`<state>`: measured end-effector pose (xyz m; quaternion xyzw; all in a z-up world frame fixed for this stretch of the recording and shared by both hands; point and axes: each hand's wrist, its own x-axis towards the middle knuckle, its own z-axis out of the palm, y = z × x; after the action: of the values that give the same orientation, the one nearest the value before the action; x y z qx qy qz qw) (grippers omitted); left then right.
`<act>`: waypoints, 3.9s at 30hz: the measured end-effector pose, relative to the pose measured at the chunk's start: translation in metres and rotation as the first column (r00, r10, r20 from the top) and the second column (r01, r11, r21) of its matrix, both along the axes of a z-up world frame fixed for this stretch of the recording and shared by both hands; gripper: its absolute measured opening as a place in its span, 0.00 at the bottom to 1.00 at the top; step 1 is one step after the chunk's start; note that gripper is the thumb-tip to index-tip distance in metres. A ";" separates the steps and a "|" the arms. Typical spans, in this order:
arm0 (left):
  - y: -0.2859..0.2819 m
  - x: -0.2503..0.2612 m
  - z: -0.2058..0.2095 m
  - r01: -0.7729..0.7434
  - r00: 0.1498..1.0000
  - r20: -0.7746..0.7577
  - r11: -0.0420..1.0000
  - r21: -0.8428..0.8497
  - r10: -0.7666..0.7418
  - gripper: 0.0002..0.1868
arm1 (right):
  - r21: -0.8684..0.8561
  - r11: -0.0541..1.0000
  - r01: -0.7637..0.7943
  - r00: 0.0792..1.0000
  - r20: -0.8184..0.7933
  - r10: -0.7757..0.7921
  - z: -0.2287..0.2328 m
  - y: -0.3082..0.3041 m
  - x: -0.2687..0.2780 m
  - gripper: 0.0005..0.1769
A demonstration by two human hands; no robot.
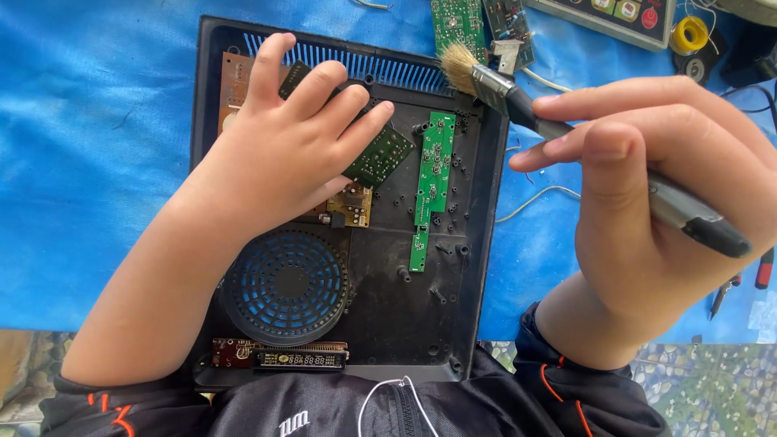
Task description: Cleaning dust from various circuit boards of a disassembled electronic appliance using a handheld brush.
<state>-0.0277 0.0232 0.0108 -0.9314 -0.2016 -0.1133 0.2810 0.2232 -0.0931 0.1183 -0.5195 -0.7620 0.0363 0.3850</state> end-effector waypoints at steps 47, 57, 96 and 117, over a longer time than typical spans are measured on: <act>-0.019 0.017 -0.005 -0.241 0.702 0.644 0.952 -0.189 0.305 0.40 | -0.030 0.937 -0.348 0.896 -0.305 0.323 -0.040 0.021 -0.047 0.22; -0.022 0.018 -0.004 -0.226 0.686 0.651 0.946 -0.235 0.325 0.41 | -0.038 0.925 -0.377 0.899 -0.254 0.356 -0.038 0.021 -0.049 0.21; -0.018 0.015 -0.010 -0.184 0.679 0.666 0.951 -0.250 0.307 0.42 | 0.101 0.973 -0.209 0.903 -0.361 0.231 -0.045 0.027 -0.045 0.27; -0.018 0.016 -0.012 -0.243 0.727 0.618 0.954 -0.174 0.298 0.40 | 0.179 0.969 -0.173 0.903 -0.365 0.229 -0.058 0.033 -0.049 0.27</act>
<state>-0.0113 0.0056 -0.0008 -0.8082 -0.4230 -0.3723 0.1715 0.1740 -0.0604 0.0608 -0.3921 -0.7224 0.1223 0.5563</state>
